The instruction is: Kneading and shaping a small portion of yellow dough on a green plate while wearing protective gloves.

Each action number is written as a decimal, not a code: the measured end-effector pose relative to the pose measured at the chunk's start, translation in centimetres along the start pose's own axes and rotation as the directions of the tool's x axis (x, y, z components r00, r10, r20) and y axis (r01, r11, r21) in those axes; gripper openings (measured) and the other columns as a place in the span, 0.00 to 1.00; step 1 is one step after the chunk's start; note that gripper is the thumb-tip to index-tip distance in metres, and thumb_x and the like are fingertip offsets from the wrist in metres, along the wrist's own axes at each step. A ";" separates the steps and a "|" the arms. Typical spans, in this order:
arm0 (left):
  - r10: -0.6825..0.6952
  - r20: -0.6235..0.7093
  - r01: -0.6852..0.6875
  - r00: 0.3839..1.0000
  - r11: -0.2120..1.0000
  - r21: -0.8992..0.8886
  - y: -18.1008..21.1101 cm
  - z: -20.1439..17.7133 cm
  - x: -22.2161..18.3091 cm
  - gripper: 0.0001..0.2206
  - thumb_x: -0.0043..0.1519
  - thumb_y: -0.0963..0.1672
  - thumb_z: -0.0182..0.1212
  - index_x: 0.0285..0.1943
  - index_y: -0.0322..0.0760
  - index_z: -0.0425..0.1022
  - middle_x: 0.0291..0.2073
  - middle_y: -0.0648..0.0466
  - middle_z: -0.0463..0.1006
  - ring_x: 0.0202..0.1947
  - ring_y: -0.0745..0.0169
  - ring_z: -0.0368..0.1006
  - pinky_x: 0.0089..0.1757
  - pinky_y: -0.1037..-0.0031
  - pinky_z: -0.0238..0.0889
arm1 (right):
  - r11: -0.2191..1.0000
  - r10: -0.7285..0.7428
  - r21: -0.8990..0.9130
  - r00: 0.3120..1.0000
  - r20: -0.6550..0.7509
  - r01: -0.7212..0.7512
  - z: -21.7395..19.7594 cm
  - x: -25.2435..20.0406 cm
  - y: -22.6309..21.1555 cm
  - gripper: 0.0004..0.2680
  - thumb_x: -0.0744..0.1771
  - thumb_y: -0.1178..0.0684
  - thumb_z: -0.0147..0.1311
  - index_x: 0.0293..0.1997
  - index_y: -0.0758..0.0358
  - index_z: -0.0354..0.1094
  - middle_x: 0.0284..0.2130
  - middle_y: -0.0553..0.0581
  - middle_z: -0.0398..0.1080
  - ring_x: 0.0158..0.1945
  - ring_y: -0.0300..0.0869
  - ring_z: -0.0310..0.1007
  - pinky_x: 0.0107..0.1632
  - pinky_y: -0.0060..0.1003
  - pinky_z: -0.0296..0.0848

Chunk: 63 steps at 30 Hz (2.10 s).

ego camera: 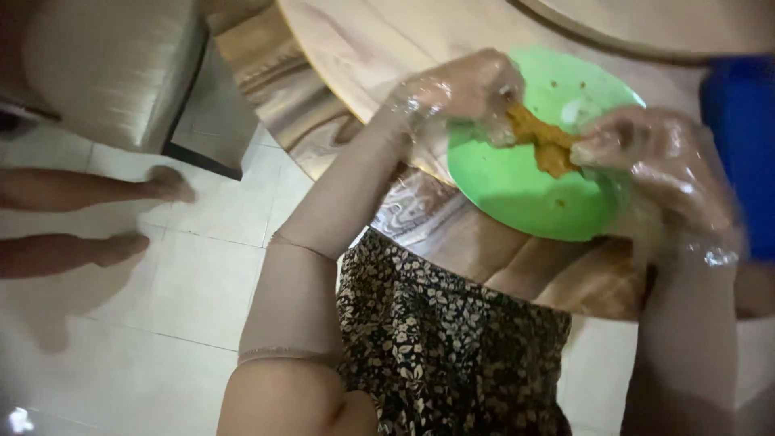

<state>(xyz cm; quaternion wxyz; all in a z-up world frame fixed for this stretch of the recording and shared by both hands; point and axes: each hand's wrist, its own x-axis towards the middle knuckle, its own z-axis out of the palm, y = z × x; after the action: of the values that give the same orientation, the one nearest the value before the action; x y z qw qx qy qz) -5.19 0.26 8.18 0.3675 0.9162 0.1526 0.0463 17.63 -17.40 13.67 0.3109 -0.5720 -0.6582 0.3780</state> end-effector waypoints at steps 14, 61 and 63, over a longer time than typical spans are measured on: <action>0.086 -0.054 -0.099 0.995 0.936 -0.338 2.3 1.6 0.8 0.08 0.54 0.36 0.75 0.31 0.34 0.78 0.24 0.52 0.82 0.20 0.73 0.81 0.19 0.88 0.73 | 0.991 0.134 -0.002 0.985 -0.108 -0.135 4.1 1.3 -2.3 0.20 0.62 0.47 0.53 0.56 0.71 0.71 0.46 0.63 0.68 0.48 0.50 0.67 0.49 0.41 0.72; 0.079 0.002 -0.078 0.997 0.979 -0.188 2.3 -0.6 -0.5 0.20 0.58 0.48 0.70 0.56 0.38 0.75 0.49 0.49 0.79 0.47 0.56 0.76 0.47 0.70 0.68 | 0.995 -0.086 -0.031 0.986 0.144 0.091 0.0 -0.2 0.1 0.28 0.64 0.43 0.51 0.75 0.47 0.50 0.69 0.65 0.56 0.65 0.58 0.64 0.60 0.47 0.72; -0.090 -0.001 0.088 0.996 0.970 -0.226 4.1 -0.9 -0.9 0.24 0.57 0.55 0.67 0.58 0.44 0.73 0.54 0.52 0.79 0.53 0.57 0.75 0.52 0.68 0.66 | 0.685 -0.705 0.002 0.663 0.249 0.728 -0.6 -0.5 6.7 0.26 0.71 0.46 0.44 0.80 0.53 0.38 0.73 0.80 0.46 0.73 0.70 0.59 0.68 0.60 0.74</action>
<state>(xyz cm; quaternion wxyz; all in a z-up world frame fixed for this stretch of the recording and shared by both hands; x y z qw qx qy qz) -5.18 -2.22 11.66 0.4700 0.8605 0.1893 0.0520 21.72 -17.37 8.27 0.3278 -0.2333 -0.8790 0.2561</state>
